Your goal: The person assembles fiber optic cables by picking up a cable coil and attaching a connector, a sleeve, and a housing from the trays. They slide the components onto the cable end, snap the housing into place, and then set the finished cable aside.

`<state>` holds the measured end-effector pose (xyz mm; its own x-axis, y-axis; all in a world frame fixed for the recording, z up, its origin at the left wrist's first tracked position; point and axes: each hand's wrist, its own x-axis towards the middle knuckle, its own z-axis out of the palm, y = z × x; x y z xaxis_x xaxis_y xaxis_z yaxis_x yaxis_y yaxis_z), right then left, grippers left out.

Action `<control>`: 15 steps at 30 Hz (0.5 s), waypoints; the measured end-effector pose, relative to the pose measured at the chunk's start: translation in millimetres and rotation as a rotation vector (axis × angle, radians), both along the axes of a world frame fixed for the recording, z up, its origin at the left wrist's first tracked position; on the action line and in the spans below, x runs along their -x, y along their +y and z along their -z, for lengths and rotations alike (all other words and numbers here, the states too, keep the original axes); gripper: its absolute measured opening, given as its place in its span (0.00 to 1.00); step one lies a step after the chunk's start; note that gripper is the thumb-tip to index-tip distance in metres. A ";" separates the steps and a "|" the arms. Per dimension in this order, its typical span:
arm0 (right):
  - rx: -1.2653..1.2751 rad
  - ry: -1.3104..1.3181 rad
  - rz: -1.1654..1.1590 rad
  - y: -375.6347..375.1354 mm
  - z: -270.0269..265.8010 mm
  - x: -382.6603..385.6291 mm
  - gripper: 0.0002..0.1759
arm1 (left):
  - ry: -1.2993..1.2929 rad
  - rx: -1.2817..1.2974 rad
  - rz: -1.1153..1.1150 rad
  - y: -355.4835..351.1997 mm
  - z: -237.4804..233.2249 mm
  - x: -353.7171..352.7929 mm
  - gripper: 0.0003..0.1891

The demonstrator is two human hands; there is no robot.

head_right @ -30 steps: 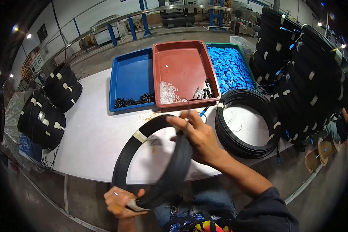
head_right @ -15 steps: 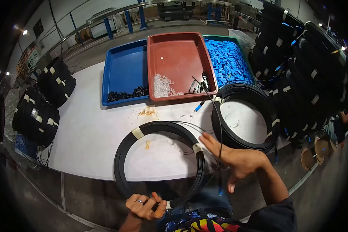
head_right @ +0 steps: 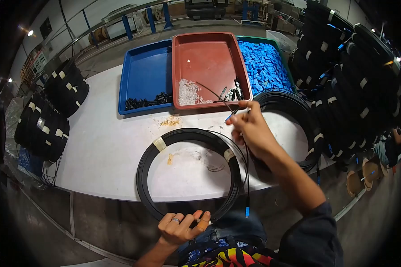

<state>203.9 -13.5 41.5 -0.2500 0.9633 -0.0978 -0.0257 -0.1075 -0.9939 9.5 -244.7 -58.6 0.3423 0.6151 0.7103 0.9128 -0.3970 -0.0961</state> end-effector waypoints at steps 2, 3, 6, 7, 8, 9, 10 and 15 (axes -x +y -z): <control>0.018 -0.014 0.024 27.5 -5.0 8.2 0.25 | 0.006 0.019 -0.011 -2.0 -1.8 -1.6 0.17; 0.024 -0.023 0.011 42.4 -3.0 11.8 0.24 | 0.010 0.038 -0.025 -2.7 -2.4 -2.4 0.17; -0.007 -0.101 -0.025 69.8 -7.0 36.1 0.12 | -0.023 0.058 -0.043 -3.0 -2.5 -9.4 0.16; -0.024 -0.158 -0.066 77.5 -7.3 44.1 0.08 | -0.026 0.058 -0.049 -3.3 -3.8 -13.5 0.16; -0.024 -0.160 -0.072 84.8 -6.1 51.4 0.08 | -0.058 0.071 -0.027 -3.1 -6.1 -17.8 0.17; -0.016 -0.174 -0.122 91.4 -5.2 59.0 0.05 | -0.088 0.082 -0.004 -2.1 -7.3 -20.8 0.17; -0.008 -0.188 -0.172 96.0 -4.2 66.3 0.03 | -0.059 0.073 0.003 -2.3 -5.4 -22.8 0.17; 0.063 -0.155 -0.233 104.3 -2.1 100.0 0.04 | -0.048 0.094 -0.024 -5.2 -3.4 -30.0 0.18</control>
